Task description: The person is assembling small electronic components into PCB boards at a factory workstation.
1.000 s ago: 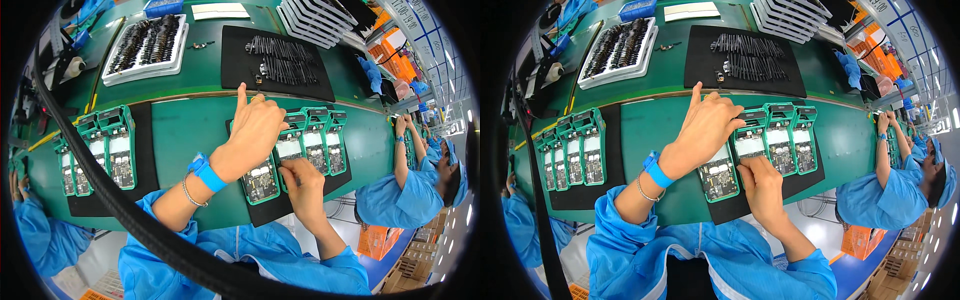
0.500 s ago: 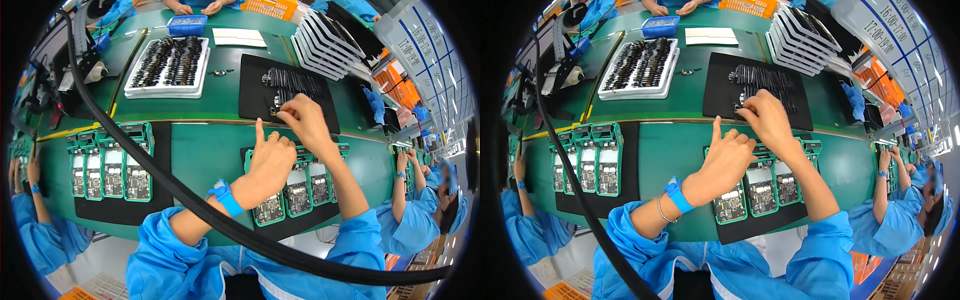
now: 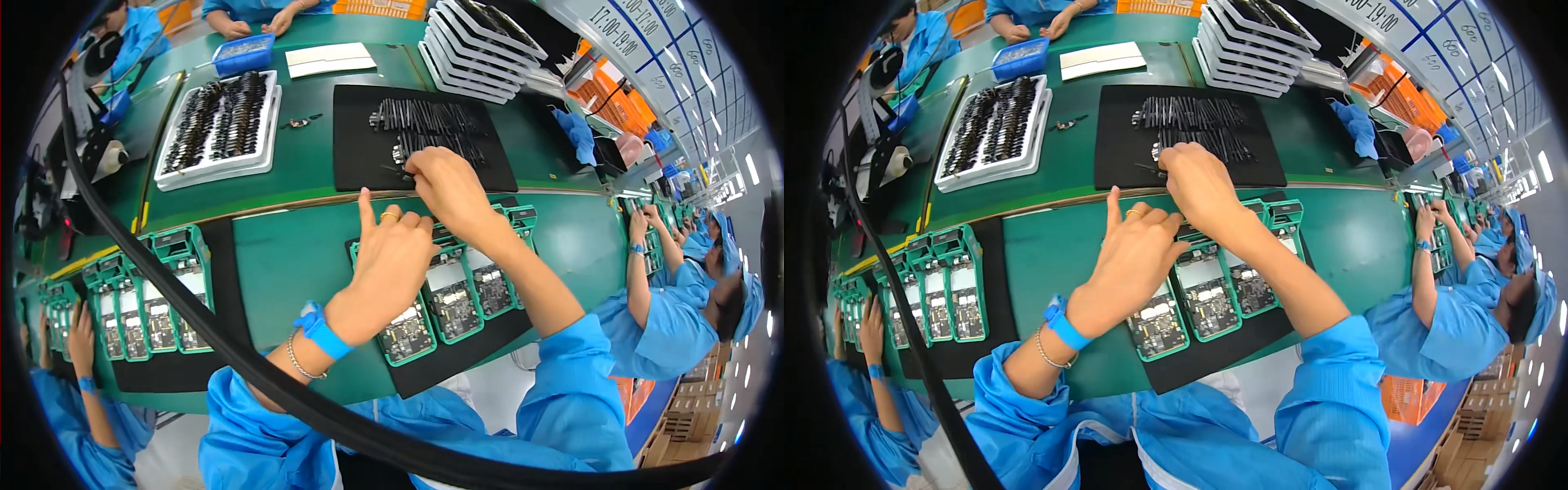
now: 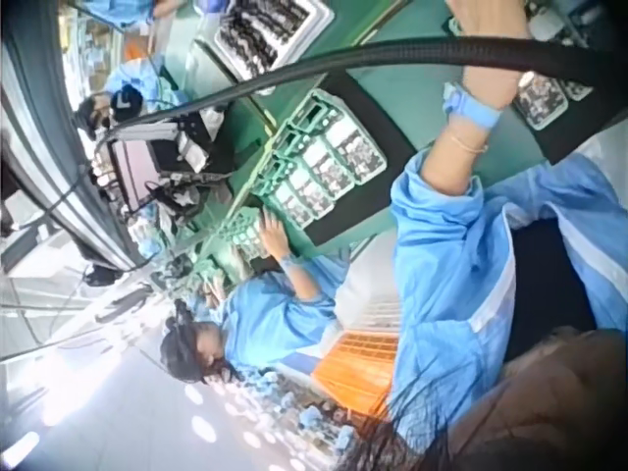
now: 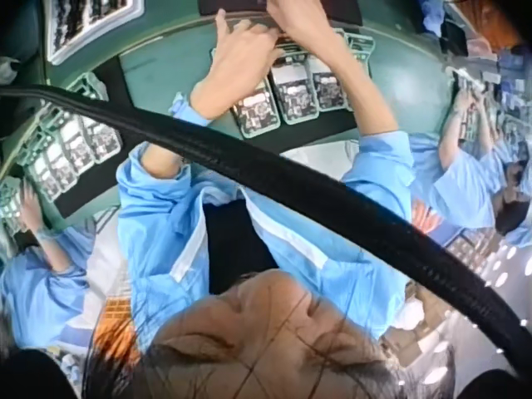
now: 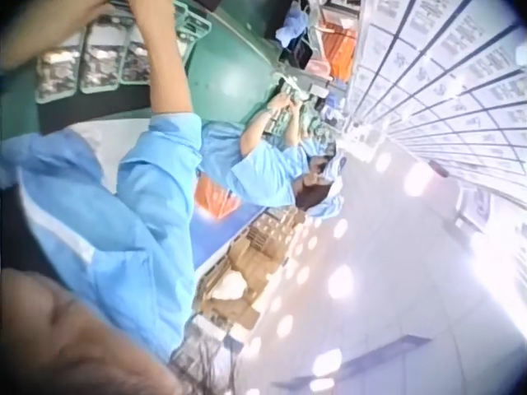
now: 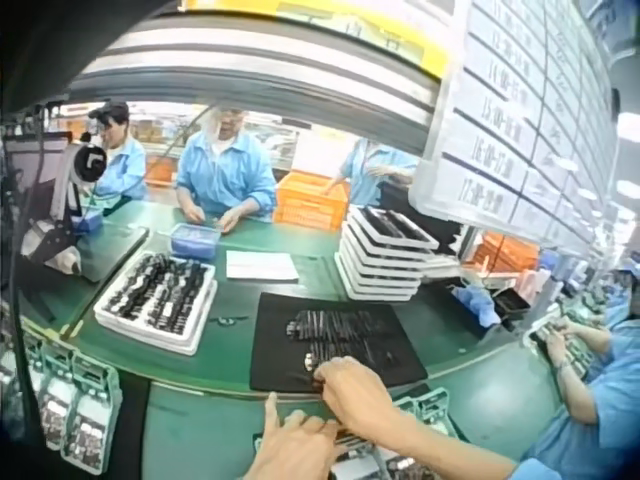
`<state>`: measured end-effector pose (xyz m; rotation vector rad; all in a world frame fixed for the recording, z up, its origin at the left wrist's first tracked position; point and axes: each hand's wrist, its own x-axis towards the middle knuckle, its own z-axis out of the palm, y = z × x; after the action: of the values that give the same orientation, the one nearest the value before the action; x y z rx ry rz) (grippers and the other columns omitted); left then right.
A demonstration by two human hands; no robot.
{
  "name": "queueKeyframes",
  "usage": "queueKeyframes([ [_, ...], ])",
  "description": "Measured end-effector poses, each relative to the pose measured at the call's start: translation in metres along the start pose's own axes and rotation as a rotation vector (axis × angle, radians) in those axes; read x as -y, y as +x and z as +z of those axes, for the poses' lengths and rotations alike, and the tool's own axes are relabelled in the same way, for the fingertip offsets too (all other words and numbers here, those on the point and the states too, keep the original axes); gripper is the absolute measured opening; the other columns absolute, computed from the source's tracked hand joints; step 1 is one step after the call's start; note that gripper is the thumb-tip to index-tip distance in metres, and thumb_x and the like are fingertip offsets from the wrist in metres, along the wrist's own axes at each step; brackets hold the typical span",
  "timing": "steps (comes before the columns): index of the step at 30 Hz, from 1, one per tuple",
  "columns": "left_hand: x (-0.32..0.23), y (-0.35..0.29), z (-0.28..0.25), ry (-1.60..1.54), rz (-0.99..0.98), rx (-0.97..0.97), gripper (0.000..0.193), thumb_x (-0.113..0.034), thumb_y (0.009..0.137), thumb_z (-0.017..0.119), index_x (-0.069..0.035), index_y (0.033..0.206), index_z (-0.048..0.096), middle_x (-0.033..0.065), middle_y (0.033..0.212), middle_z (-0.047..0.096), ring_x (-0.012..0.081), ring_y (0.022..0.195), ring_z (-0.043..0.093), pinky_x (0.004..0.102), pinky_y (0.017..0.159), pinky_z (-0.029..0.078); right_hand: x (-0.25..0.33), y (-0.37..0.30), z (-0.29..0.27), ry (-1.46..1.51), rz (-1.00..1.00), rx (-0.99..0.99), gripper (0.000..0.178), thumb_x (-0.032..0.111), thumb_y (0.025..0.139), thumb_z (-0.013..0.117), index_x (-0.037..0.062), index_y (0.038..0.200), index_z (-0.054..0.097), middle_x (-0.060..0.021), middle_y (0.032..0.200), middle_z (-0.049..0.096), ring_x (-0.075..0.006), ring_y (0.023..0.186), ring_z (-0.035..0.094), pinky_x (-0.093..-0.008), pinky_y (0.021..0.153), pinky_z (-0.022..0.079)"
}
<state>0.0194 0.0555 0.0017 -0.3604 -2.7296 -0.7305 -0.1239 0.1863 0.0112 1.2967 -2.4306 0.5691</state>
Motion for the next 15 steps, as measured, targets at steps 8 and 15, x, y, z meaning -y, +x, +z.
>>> queueKeyframes([
  [8,-0.002,0.003,-0.002,0.074,-0.016,-0.004,0.024,-0.018,0.098,0.074,-0.005,0.118,0.078,0.0094,0.101,0.074,0.0317,0.111,0.067,0.0739,0.128,0.020,0.048,-0.111,-0.077,0.264,0.385,-0.092,0.012,-0.001,0.095,0.075,-0.0003,0.107,0.075,-0.0132,0.097,0.073,-0.0269,0.082,0.070,-0.0371,0.074,0.055],
  [15,-0.008,0.002,-0.011,0.149,-0.017,0.039,0.024,-0.017,0.100,0.073,-0.003,0.118,0.078,0.0091,0.102,0.074,0.0323,0.115,0.066,0.0737,0.127,0.022,0.072,-0.177,-0.062,0.138,0.503,-0.248,0.017,-0.004,0.094,0.078,-0.0004,0.110,0.078,-0.0117,0.100,0.075,-0.0236,0.080,0.071,-0.0342,0.072,0.056],
])
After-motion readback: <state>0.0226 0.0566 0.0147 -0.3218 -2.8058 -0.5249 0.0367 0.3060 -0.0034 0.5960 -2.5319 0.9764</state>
